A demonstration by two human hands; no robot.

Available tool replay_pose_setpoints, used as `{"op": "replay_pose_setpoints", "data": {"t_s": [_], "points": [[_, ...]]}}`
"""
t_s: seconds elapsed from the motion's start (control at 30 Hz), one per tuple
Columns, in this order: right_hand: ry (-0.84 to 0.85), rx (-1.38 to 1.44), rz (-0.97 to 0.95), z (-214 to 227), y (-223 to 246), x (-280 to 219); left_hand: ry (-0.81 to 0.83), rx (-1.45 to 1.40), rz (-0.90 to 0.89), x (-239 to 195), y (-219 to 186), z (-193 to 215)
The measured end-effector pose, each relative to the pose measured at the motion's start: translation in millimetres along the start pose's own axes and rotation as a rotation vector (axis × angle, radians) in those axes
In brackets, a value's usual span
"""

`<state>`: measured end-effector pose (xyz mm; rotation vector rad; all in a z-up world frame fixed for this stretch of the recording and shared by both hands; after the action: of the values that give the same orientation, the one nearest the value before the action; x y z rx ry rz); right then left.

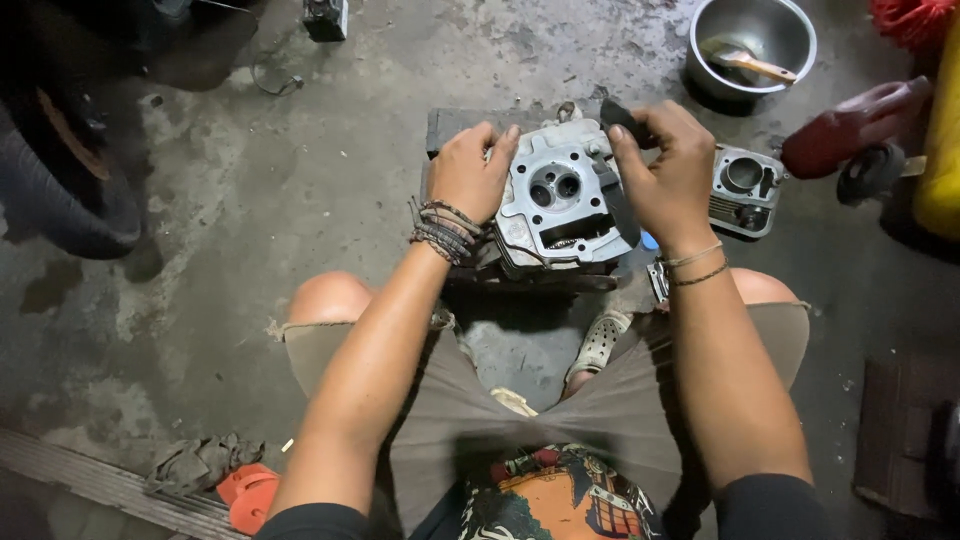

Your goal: Cleaning the gasket mating surface of a motorcycle cylinder head using a small scraping tool.

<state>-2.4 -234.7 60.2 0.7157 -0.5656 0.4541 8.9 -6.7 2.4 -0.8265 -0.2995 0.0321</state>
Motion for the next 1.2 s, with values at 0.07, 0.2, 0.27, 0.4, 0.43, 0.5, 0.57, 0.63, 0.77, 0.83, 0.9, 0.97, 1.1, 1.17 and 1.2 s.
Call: {"op": "replay_pose_setpoints", "data": {"t_s": [0.07, 0.2, 0.27, 0.4, 0.43, 0.5, 0.57, 0.63, 0.77, 0.83, 0.9, 0.97, 1.1, 1.17, 1.2], "points": [[0.024, 0.026, -0.028, -3.6, -9.9, -1.7, 0.066, -0.049, 0.047, 0.7, 0.6, 6.2], [0.042, 0.063, -0.086, -3.2, -9.9, -1.8, 0.152, -0.098, 0.108, 2.4, 2.3, 6.0], [0.051, 0.058, -0.079, -3.9, -9.2, -1.5, 0.154, -0.094, 0.11, 3.0, 3.6, 4.8], [0.079, 0.053, -0.069, -6.7, -11.9, -2.3, 0.156, -0.086, 0.105, 3.3, 5.8, 3.5], [0.079, 0.053, -0.068, -6.3, -10.6, -2.0, 0.155, -0.086, 0.105, 3.2, 5.6, 3.5], [0.078, 0.075, -0.068, -5.3, -8.3, -1.7, 0.15, -0.096, 0.095, 2.7, 5.3, 3.2], [0.091, 0.07, -0.036, 0.7, 5.3, 2.2, 0.148, -0.095, 0.096, 1.8, 3.0, 4.4], [0.101, 0.064, 0.001, 5.4, 14.6, 3.8, 0.141, -0.095, 0.094, 1.4, 0.9, 6.1], [0.308, -0.118, 0.131, 1.2, 14.5, -3.9, 0.136, -0.111, 0.069, 1.5, 2.5, 6.8], [0.367, -0.214, 0.163, -1.7, 14.6, -6.2, 0.146, -0.101, 0.058, 2.3, 2.6, 6.6], [0.418, -0.354, 0.22, -2.7, 20.5, -5.5, 0.18, -0.065, 0.093, 1.5, 1.7, 7.7], [0.451, -0.429, 0.245, -6.9, 23.0, -8.7, 0.178, -0.066, 0.1, 1.2, 0.0, 7.5], [0.458, -0.492, 0.333, -15.8, 32.6, -23.2, 0.164, 0.002, 0.107, -1.0, -4.9, 10.0], [0.477, -0.502, 0.328, -7.9, 39.3, -28.2, 0.15, 0.066, 0.091, -1.9, -8.9, 11.0], [0.495, -0.508, 0.313, -4.1, 42.3, -30.5, 0.144, 0.136, 0.073, -2.1, -10.8, 11.5]]}}
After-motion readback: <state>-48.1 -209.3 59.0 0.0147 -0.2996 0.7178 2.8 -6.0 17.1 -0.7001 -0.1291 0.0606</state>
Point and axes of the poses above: each hand's wrist, its own x-axis towards the middle knuckle, its own z-axis out of the back of the hand, y = z × x, the point moved 1 cm from there along x, towards the middle knuckle, and after that the axes turned 7 degrees about -x, right-handed, at the moved point
